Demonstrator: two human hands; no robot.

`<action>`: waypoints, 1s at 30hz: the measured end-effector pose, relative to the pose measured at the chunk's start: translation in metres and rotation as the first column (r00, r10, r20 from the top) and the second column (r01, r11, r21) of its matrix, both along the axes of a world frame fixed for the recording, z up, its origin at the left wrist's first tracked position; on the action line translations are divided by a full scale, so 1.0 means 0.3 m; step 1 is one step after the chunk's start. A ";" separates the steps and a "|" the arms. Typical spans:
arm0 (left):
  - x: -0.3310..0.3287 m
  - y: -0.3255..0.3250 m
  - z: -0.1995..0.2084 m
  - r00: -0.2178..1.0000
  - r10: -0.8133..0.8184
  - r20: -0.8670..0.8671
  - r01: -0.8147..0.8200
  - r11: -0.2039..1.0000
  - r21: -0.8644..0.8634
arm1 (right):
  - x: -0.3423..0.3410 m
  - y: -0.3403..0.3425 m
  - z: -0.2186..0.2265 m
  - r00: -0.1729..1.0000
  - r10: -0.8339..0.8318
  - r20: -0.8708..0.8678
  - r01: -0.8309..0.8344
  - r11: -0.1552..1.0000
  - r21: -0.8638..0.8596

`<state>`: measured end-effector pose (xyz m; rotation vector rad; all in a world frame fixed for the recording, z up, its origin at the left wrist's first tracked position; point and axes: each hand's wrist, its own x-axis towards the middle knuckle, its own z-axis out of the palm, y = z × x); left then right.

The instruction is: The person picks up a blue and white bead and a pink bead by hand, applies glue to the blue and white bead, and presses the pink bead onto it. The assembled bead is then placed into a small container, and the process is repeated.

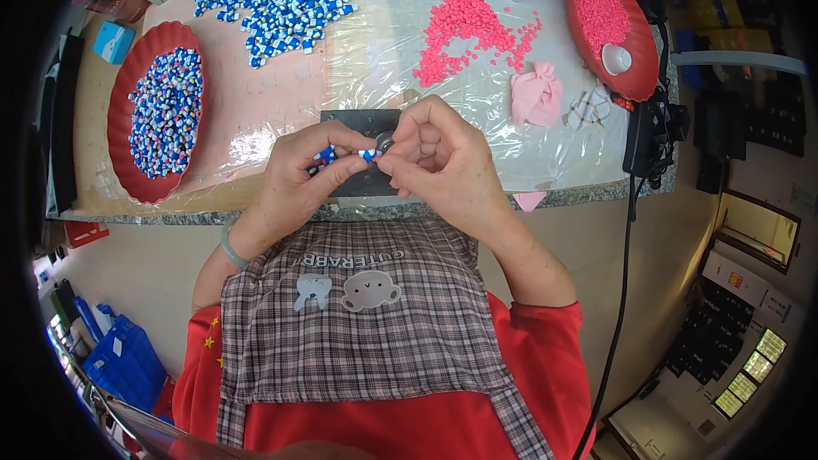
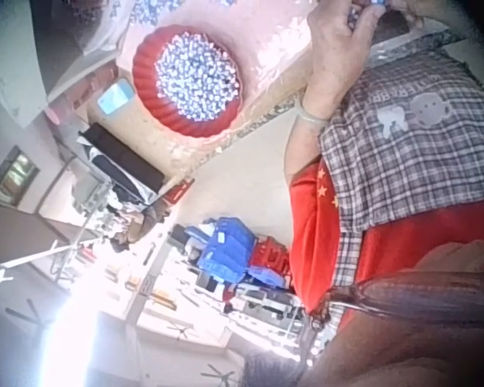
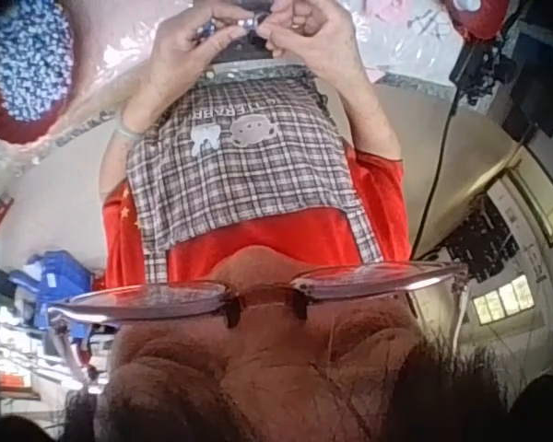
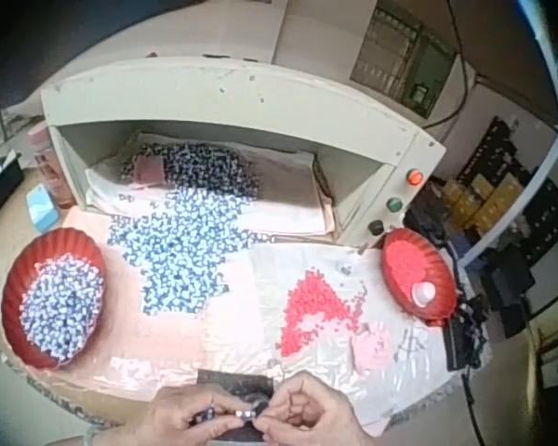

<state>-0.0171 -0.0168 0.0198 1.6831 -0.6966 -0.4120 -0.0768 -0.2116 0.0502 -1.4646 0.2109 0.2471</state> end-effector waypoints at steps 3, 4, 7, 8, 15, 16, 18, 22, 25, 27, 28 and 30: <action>0.000 -0.006 -0.004 0.998 -0.015 0.068 0.016 1.000 -0.021 | 0.000 0.001 -0.001 1.000 0.004 -0.008 -0.004 0.999 -0.034; 0.000 -0.007 -0.002 0.998 -0.015 0.068 0.017 1.000 -0.020 | 0.000 0.002 -0.001 1.000 0.007 -0.016 -0.008 0.999 -0.052; -0.001 -0.010 0.000 0.991 -0.032 0.128 0.034 0.999 -0.009 | 0.005 0.008 0.001 0.999 0.008 -0.032 -0.011 0.994 -0.108; -0.005 -0.012 -0.002 0.986 -0.024 0.164 0.026 1.000 -0.010 | 0.005 0.011 0.004 0.999 0.008 -0.032 -0.011 0.994 -0.108; -0.003 -0.015 -0.004 0.963 -0.019 0.270 0.022 1.000 -0.010 | -0.012 0.033 0.002 0.986 -0.003 0.170 0.072 0.913 -0.401; 0.001 -0.011 -0.005 0.962 -0.019 0.271 0.022 1.000 -0.010 | -0.009 0.028 0.009 0.985 0.028 0.169 0.047 0.903 -0.426; 0.009 0.001 -0.010 0.980 -0.027 0.196 0.035 0.999 -0.037 | 0.000 -0.002 0.011 0.991 0.055 0.119 0.008 0.883 -0.470; 0.043 0.050 -0.048 0.764 -0.098 -0.637 -0.182 0.915 -0.359 | 0.044 -0.136 -0.071 0.986 -0.073 0.148 0.155 0.726 -0.670; 0.083 0.072 -0.093 0.623 -0.285 -0.728 -0.303 0.771 -0.561 | 0.064 -0.163 -0.133 0.964 -0.033 0.262 0.221 0.645 -0.731; 0.096 0.083 -0.106 0.430 -0.509 -0.745 -0.436 0.606 -0.666 | 0.081 -0.155 -0.153 0.943 0.009 0.333 0.256 0.621 -0.741; 0.099 0.086 -0.105 0.421 -0.515 -0.746 -0.443 0.601 -0.665 | 0.091 -0.146 -0.160 0.932 0.049 0.359 0.254 0.620 -0.742; 0.102 0.083 -0.109 0.413 -0.524 -0.745 -0.452 0.592 -0.667 | 0.104 -0.143 -0.179 0.919 0.087 0.385 0.253 0.619 -0.743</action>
